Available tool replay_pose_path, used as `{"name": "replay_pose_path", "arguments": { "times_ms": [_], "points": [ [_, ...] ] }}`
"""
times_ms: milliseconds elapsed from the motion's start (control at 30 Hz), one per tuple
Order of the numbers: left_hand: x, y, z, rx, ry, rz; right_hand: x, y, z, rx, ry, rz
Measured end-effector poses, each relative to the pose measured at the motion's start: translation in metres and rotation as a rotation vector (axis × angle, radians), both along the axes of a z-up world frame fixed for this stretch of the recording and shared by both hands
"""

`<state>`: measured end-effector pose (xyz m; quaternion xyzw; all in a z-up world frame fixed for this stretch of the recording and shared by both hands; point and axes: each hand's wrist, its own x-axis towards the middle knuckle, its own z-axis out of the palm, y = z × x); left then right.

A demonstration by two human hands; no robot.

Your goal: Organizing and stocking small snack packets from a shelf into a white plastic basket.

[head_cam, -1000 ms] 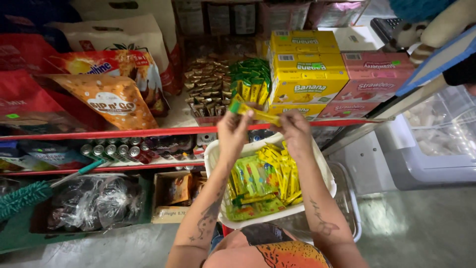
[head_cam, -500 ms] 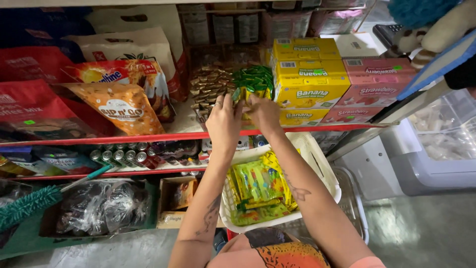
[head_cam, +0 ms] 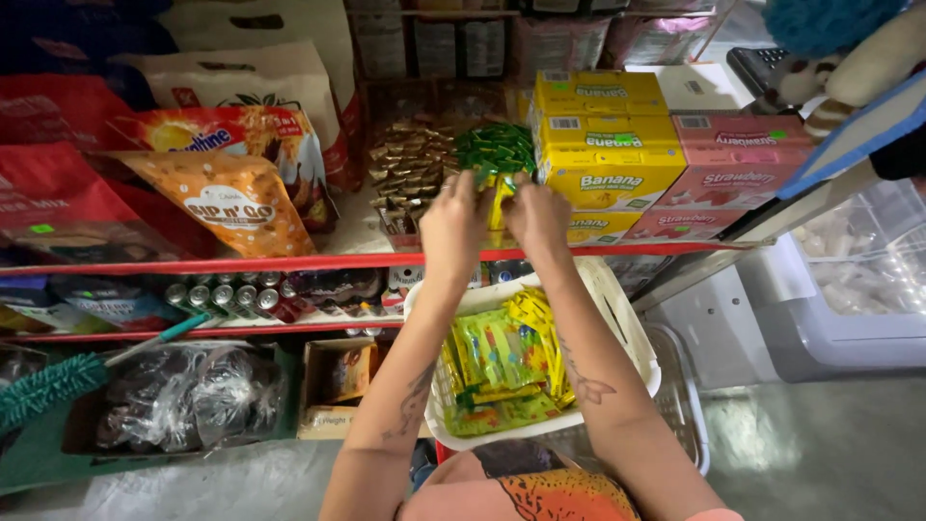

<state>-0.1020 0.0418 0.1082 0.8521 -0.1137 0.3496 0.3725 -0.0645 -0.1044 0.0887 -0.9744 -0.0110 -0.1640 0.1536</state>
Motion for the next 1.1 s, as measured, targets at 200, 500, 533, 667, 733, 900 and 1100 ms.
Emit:
{"name": "replay_pose_path", "arguments": {
  "times_ms": [200, 500, 533, 667, 733, 900, 1100],
  "points": [
    [0.032, -0.029, -0.042, 0.162, 0.122, -0.058, -0.002, -0.014, -0.020, -0.165, -0.098, -0.092],
    [0.054, -0.039, -0.078, 0.033, 0.286, -0.098, -0.002, -0.013, -0.038, -0.194, -0.136, -0.112],
    [0.053, -0.039, -0.080, 0.031, 0.286, -0.096, -0.004, -0.012, -0.037, -0.194, -0.137, -0.110],
    [0.058, -0.040, -0.096, -0.012, 0.324, -0.108, -0.009, -0.009, -0.039, -0.106, -0.117, -0.149],
    [0.062, -0.044, -0.103, 0.010, 0.327, -0.104, -0.009, -0.011, -0.043, -0.077, -0.103, -0.170],
    [0.067, -0.050, -0.099, 0.031, 0.318, -0.077, -0.014, -0.011, -0.054, 0.042, -0.135, -0.176],
    [0.056, -0.048, -0.086, 0.090, 0.390, -0.051, -0.023, -0.007, -0.047, 0.091, -0.185, -0.141]
  ]
}}
